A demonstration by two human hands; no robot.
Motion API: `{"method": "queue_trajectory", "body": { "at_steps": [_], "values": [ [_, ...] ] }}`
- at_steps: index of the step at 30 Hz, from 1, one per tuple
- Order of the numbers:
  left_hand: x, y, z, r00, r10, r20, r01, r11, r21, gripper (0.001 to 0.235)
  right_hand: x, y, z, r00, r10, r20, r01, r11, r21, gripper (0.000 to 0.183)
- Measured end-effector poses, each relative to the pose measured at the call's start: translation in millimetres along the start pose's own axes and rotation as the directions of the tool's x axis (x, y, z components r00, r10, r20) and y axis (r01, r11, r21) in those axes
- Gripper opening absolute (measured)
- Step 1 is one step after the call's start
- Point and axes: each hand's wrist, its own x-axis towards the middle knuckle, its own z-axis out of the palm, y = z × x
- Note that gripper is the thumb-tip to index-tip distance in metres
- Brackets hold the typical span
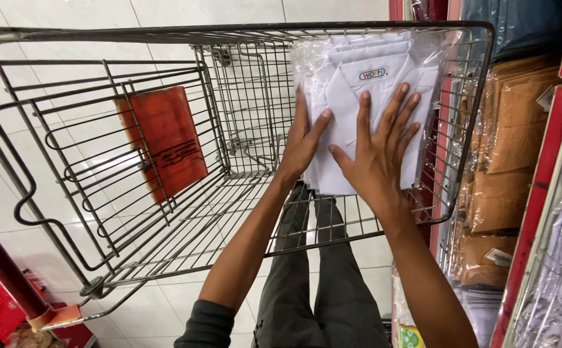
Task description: The person selects packaged white shirts from a store shelf by hand and places them one at a time into a shopping cart.
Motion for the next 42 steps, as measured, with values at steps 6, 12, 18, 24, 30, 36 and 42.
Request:
{"method": "queue_trajectory", "body": {
  "at_steps": [6,12,18,24,30,36,42],
  "values": [
    [29.3,-13.7,12.0,0.980,-0.115,-0.163,0.053,0.938,-0.343,0.109,-0.7,5.7,4.3,1.000,-0.004,-0.028,0.005,0.999,0.045,0.108],
    [41.1,4.6,20.0,0.989,-0.089,-0.120,0.052,0.958,-0.281,0.097,2.3,10.6,1.2,0.999,0.015,-0.052,-0.013,0.999,0.046,0.108],
    [63.9,-64.1,26.6,0.984,-0.115,-0.139,0.028,0.860,-0.510,0.097,4.4,14.8,3.4,0.997,0.021,-0.072,-0.016,0.997,0.079,0.109],
    [65.6,-68.7,31.1,0.984,-0.147,-0.097,0.071,0.836,-0.545,0.094,3.8,12.9,1.0,0.995,0.026,-0.098,-0.017,0.996,0.093,0.108],
    [33.8,26.1,22.6,0.985,-0.160,-0.067,0.116,0.895,-0.432,0.117,8.7,10.3,-2.7,0.997,0.017,-0.080,-0.011,0.998,0.069,0.110],
    [39.7,-45.9,10.6,0.853,0.341,-0.395,-0.288,0.939,0.189,0.082,6.9,10.8,-3.7,0.995,0.017,-0.094,-0.010,0.997,0.074,0.101],
    [10.9,-40.7,12.2,0.687,0.615,0.387,-0.576,0.137,0.806,0.097,2.6,37.1,-21.5,0.995,-0.058,-0.075,0.064,0.995,0.081,0.118]
  ]
}}
